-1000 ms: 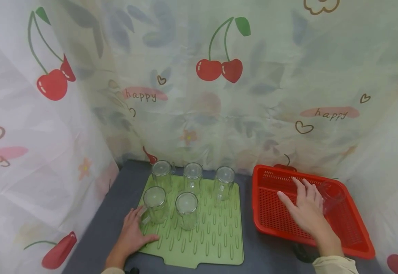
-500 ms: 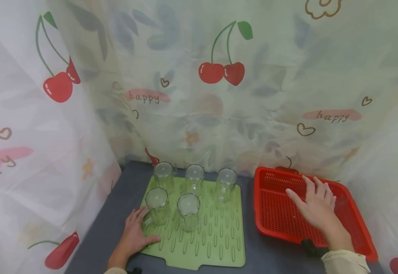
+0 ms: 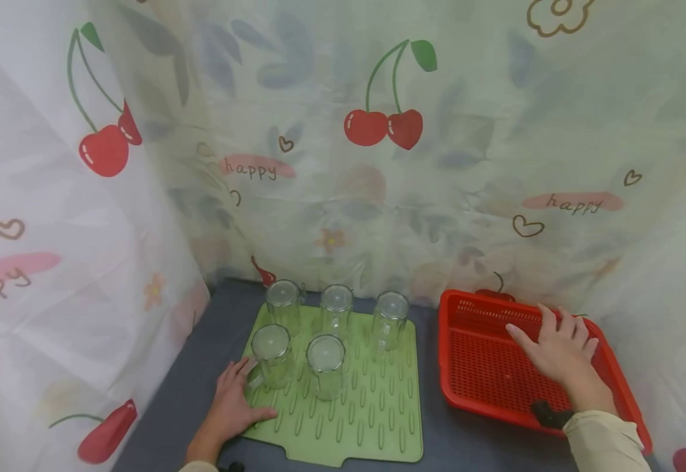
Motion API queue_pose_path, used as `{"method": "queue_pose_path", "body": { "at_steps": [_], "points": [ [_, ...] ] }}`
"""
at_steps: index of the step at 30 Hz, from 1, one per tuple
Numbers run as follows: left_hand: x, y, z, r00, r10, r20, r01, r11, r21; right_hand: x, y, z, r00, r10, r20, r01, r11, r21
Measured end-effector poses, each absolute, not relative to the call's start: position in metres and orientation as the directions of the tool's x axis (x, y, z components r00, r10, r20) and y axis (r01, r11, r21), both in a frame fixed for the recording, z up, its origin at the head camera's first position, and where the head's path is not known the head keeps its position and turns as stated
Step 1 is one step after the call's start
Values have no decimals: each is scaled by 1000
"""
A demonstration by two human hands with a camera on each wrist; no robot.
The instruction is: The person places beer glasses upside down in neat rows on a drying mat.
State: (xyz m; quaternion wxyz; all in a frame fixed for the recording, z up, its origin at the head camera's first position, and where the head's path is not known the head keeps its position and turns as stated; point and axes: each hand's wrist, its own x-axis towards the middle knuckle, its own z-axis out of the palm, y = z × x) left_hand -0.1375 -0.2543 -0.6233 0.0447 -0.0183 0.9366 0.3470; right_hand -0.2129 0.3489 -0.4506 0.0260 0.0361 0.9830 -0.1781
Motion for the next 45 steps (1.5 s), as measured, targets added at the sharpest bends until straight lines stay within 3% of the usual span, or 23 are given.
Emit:
{"method": "queue_pose_path", "body": {
  "at_steps": [25,32,45],
  "points": [
    [-137,-254,-624,-996,-27,-81,-74,733,677,-238,395,-497,-980,138,-145,176,939,-295],
    [-136,-254,-620,-995,-42,-93,-94,728,679,-243,407,-500,-981,151,-124,185,922,-341],
    [-137,-256,-622,-994,-42,-100,-98,741,665,-254,426,-494,-953,150,-263,232,920,-317]
  ]
}}
